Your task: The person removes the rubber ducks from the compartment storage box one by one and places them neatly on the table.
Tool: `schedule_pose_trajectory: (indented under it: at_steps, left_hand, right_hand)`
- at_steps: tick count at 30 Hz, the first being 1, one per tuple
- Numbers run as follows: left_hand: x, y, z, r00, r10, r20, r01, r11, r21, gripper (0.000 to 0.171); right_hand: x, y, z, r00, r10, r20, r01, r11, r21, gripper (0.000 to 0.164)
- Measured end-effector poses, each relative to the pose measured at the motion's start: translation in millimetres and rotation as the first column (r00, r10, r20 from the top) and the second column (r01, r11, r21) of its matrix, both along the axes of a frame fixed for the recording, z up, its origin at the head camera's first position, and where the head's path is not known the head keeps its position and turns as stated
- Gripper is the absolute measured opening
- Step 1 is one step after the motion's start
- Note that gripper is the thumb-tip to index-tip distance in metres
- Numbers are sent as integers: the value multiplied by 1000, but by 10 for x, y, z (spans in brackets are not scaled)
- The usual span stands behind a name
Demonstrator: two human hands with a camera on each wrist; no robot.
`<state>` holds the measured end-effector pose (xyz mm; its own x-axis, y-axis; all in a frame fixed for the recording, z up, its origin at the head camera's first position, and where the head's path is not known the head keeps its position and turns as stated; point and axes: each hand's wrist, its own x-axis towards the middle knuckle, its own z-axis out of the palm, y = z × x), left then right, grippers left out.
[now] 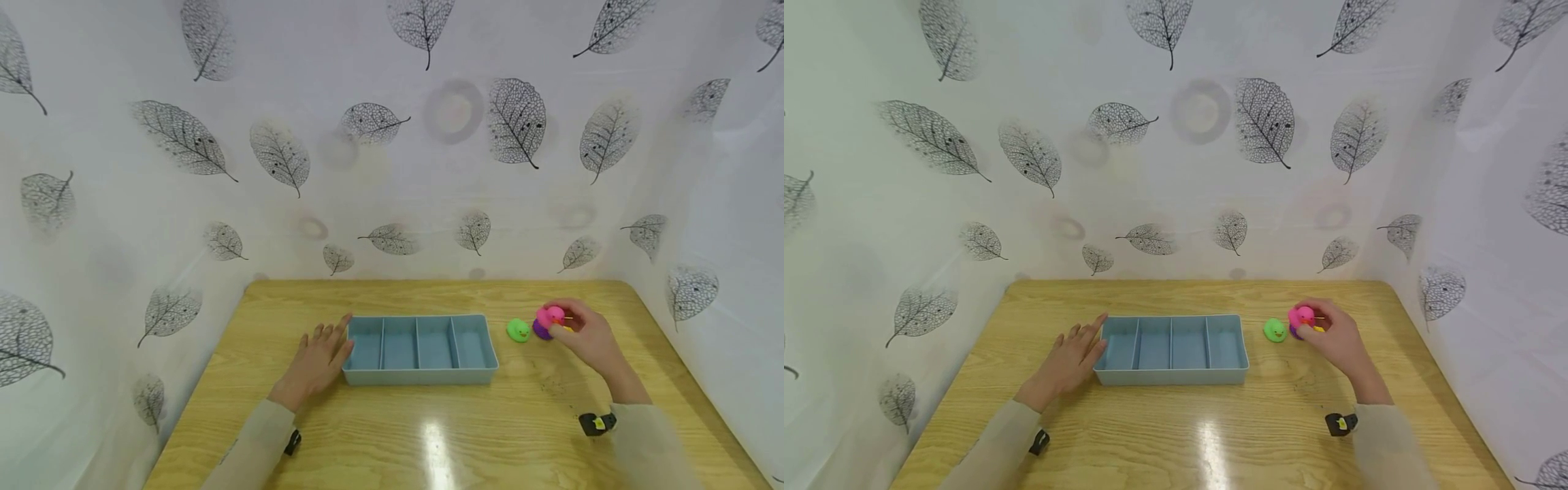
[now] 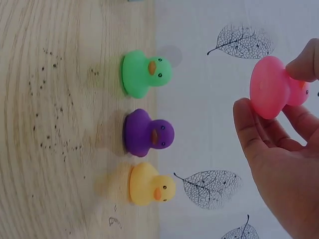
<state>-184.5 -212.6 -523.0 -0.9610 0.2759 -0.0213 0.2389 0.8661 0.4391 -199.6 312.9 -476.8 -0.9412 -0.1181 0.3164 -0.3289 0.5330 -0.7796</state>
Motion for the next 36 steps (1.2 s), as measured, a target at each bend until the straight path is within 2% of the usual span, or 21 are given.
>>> schedule_pose_trajectory:
  at_steps: [9,16,19,25,30,36]
  left_hand:
    - [-2,1,9,1000,-6,14,6,1000,9,66]
    - [6,4,21,1000,-5,29,5,1000,9,66]
    - [12,3,27,1000,-6,28,6,1000,12,66]
    - [13,2,24,1000,-9,24,9,1000,9,66]
    - [11,5,22,1000,-9,17,9,1000,11,66]
    - [-2,3,20,1000,-10,6,10,1000,9,66]
  right_hand:
    - [45,320,-91,996,-86,26,86,996,-15,36]
    - [5,557,-179,995,-101,-25,101,995,-22,36]
    - [6,637,-196,992,-124,-7,124,992,-20,37]
    - [5,733,-220,976,-215,36,213,976,49,41]
    - [-29,803,-313,961,-271,45,267,959,93,44]
    - [-83,921,-453,942,-314,119,307,949,73,52]
